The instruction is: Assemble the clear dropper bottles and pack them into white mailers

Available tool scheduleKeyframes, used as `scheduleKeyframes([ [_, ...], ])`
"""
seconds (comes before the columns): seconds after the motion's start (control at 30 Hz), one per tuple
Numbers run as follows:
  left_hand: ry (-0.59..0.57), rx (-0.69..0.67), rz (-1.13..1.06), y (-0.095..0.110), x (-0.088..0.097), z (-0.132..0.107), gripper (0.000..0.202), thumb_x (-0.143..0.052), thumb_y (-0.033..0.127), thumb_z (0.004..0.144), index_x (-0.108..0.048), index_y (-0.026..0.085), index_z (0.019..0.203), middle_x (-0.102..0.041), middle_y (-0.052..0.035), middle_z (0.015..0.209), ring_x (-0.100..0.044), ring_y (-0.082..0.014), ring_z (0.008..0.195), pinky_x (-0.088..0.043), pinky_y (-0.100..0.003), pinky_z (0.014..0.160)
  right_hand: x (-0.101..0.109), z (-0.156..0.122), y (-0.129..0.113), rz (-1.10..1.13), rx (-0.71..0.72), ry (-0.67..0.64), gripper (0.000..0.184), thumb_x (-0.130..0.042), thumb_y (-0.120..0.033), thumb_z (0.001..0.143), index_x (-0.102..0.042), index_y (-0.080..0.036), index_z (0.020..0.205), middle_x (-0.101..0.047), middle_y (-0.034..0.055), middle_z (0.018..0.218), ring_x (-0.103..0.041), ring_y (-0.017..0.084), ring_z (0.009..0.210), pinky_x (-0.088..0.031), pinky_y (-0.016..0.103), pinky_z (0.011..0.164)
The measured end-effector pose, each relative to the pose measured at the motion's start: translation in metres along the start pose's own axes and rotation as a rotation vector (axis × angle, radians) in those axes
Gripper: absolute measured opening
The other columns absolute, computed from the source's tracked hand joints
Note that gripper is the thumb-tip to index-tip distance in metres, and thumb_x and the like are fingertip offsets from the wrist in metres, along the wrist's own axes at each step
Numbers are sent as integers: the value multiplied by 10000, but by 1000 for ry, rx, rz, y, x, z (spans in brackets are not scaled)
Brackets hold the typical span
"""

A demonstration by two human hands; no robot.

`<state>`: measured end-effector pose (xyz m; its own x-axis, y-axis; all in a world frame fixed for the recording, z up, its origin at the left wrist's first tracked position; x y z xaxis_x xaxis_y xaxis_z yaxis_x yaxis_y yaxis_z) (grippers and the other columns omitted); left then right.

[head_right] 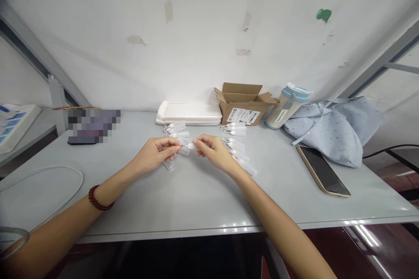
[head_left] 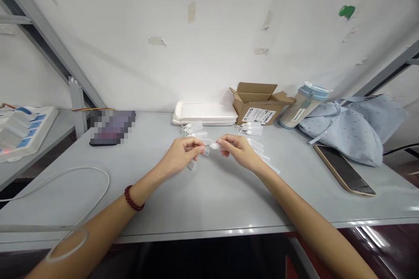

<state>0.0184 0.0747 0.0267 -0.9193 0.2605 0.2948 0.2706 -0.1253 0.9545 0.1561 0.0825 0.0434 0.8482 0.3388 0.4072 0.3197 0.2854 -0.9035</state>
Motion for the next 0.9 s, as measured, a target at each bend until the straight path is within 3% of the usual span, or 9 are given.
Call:
scheduleKeyframes([
  [0.43,-17,4,2,-2,-5,-1,194,-588,342,776,-620,152,796,-617,-15,728,-522,-99,563,-407,-211,460,-2,-1,4,-87,-5,-16,309,-468,-426,896,-555,-179,732,-521,-23,619,-451,105,557,-348,234,551],
  [0.9,-4,13,32,7,-13,-10,174,-587,328,733,-616,157,717,-610,-6,653,-547,-106,532,-467,-233,515,-11,-6,-4,-138,11,-21,310,-464,-413,892,-553,-173,716,-471,-43,550,-386,85,487,-299,219,487],
])
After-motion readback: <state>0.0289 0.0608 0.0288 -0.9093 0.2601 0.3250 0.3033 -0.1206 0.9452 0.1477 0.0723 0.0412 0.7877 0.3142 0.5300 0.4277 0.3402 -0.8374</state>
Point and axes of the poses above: each hand's wrist, its own z-axis towards the middle knuckle, its own x-axis out of the back of the hand, y = z × x, the point moved 10 cm from there along z, towards the middle knuckle
